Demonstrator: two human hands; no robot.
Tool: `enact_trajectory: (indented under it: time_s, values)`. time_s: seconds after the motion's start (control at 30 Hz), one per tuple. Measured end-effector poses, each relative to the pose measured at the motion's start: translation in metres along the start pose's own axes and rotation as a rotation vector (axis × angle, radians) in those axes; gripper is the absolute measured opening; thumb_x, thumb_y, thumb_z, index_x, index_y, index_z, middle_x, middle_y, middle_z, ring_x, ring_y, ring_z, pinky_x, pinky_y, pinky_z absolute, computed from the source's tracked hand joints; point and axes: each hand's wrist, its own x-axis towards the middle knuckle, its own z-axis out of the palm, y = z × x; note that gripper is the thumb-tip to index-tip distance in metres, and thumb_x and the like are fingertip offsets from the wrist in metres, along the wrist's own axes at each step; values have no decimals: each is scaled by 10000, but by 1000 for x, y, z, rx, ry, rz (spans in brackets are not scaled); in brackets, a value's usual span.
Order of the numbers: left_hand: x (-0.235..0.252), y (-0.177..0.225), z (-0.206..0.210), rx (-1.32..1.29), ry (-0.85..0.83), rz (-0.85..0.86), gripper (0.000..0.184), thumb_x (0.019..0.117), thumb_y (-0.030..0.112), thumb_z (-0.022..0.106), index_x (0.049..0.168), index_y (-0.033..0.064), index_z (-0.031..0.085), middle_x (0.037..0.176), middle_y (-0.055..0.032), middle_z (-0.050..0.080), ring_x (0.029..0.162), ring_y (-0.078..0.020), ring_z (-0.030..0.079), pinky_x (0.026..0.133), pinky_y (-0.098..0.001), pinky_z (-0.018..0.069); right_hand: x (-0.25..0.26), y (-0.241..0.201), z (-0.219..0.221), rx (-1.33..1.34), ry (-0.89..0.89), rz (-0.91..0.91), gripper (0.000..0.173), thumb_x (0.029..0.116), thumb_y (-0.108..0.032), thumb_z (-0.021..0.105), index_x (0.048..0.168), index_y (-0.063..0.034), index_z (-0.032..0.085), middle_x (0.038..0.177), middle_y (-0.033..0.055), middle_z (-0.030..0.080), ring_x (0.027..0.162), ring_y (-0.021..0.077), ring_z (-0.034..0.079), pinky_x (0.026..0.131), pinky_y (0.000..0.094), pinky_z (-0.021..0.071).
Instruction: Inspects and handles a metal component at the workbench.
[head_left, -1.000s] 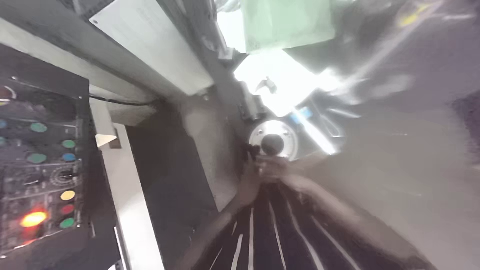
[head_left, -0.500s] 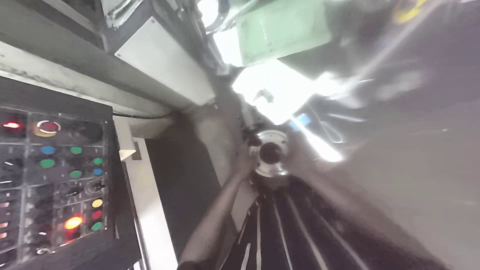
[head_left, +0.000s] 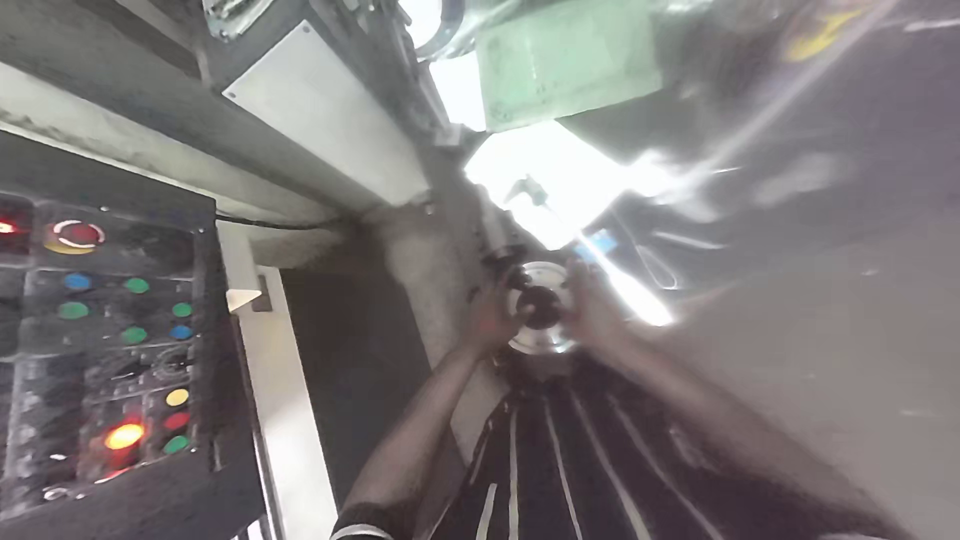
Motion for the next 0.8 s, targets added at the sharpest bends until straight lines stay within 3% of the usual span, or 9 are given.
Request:
enact_trajectory:
  time_s: [0.07,0.13,0.23,0.33,0.47,0.57,0.67,0.73,0.8]
  values:
    - [5,3,-1,49,-15,23,902,891,645,622,1615,217,299,1540,-154,461,1336,-339,528,1057,-585,475,2,1,2,7,26,-6,855,915,-399,716,1604,-100,308,1595,111,427,1489,295,379,1233,570,290]
    - [7,3,1,103,-28,26,950,864,693,611,1622,225,280,1580,-142,414,1369,-344,492,1070,-588,456,1,1,4,-1,33,-4,816,931,-415,687,1597,-106,330,1634,88,377,1519,268,332,1252,544,261]
    - [8,1,4,152,-24,20,965,858,732,589,1625,242,270,1599,-128,393,1410,-333,454,1109,-589,422,0,3,5,12,55,-23,865,924,-440,687,1610,-93,290,1622,103,389,1506,269,356,1247,547,272]
    - [8,1,7,158,6,2,936,848,701,621,1610,258,307,1504,-134,499,1357,-334,501,1080,-595,447,-2,6,7,55,40,-19,869,911,-411,716,1611,-115,295,1616,103,399,1487,272,388,1227,535,325]
    - [8,2,8,145,9,4,963,846,747,595,1616,253,294,1525,-136,480,1361,-331,504,1097,-578,444,0,9,6,92,3,3,860,900,-367,734,1613,-159,301,1637,89,366,1486,280,390,1208,538,357]
    - [7,4,6,150,5,-7,897,879,692,601,1610,264,307,1510,-132,490,1339,-329,520,1091,-577,448,2,13,10,85,-25,19,855,906,-375,727,1619,-188,293,1656,66,338,1496,286,375,1207,548,356]
    - [5,4,7,155,16,-5,813,913,638,594,1601,289,334,1503,-133,498,1347,-327,514,1092,-569,452,1,13,10,133,-44,39,846,911,-360,728,1618,-204,290,1627,54,391,1416,276,487,1135,562,442]
    - [8,2,9,172,29,48,771,937,629,554,1594,276,358,1564,-116,439,1404,-305,463,1129,-547,423,3,13,9,142,-35,30,835,913,-340,724,1614,-195,294,1601,65,422,1380,266,519,1116,549,461]
    - [7,2,14,211,49,142,756,963,652,476,1594,250,366,1635,-91,352,1481,-272,373,1189,-512,355,0,14,10,133,-39,23,806,921,-344,699,1612,-200,310,1633,43,382,1454,244,440,1179,535,397]
